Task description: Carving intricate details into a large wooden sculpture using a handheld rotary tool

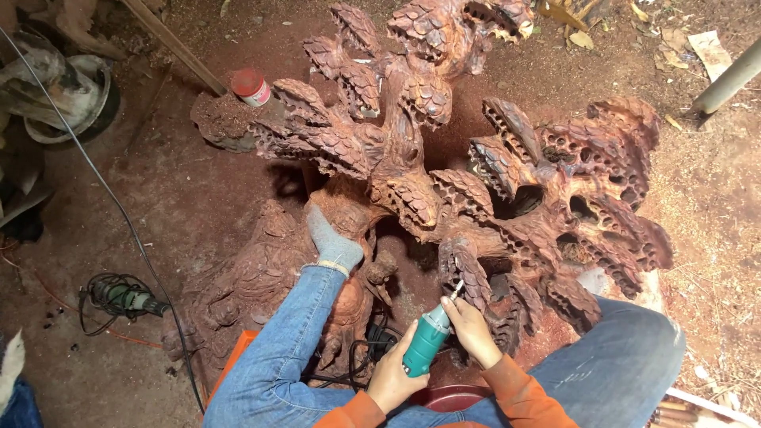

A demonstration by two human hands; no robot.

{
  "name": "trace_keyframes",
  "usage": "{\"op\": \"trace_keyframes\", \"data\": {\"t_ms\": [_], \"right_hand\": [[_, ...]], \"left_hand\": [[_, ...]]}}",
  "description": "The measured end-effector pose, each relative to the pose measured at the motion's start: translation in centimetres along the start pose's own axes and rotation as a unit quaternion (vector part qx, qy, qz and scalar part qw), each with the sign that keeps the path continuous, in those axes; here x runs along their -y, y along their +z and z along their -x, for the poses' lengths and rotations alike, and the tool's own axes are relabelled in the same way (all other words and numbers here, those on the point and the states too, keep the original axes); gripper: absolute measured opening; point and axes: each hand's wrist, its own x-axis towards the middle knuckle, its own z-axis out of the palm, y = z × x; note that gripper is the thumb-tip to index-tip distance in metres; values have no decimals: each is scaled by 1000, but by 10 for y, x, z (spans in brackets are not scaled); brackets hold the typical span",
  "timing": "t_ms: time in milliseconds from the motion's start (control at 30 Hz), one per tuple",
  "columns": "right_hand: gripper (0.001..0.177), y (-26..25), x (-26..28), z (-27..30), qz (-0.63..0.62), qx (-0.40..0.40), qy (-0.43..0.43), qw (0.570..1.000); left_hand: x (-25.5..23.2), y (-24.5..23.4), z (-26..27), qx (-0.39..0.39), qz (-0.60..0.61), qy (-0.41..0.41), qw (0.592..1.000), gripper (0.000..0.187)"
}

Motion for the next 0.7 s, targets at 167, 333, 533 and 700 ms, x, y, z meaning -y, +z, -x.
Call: {"op": "trace_keyframes", "data": {"t_ms": [167, 333, 533, 700], "right_hand": [[43, 1, -2, -15, 27, -12, -15, 999], [43, 0, -4, -12, 35, -15, -15, 999], [38, -1, 0, 1, -39, 10, 31, 999], [38, -2, 2, 5, -3, 2, 9, 1000]], "left_hand": [[-10, -8, -7, -3, 14, -1, 1000, 102], [-3, -4, -8, -8, 19, 17, 1000, 102], [-1, -4, -2, 13, -3, 4, 1000, 102], [2, 1, 0, 12, -8, -6, 1000, 103]]}}
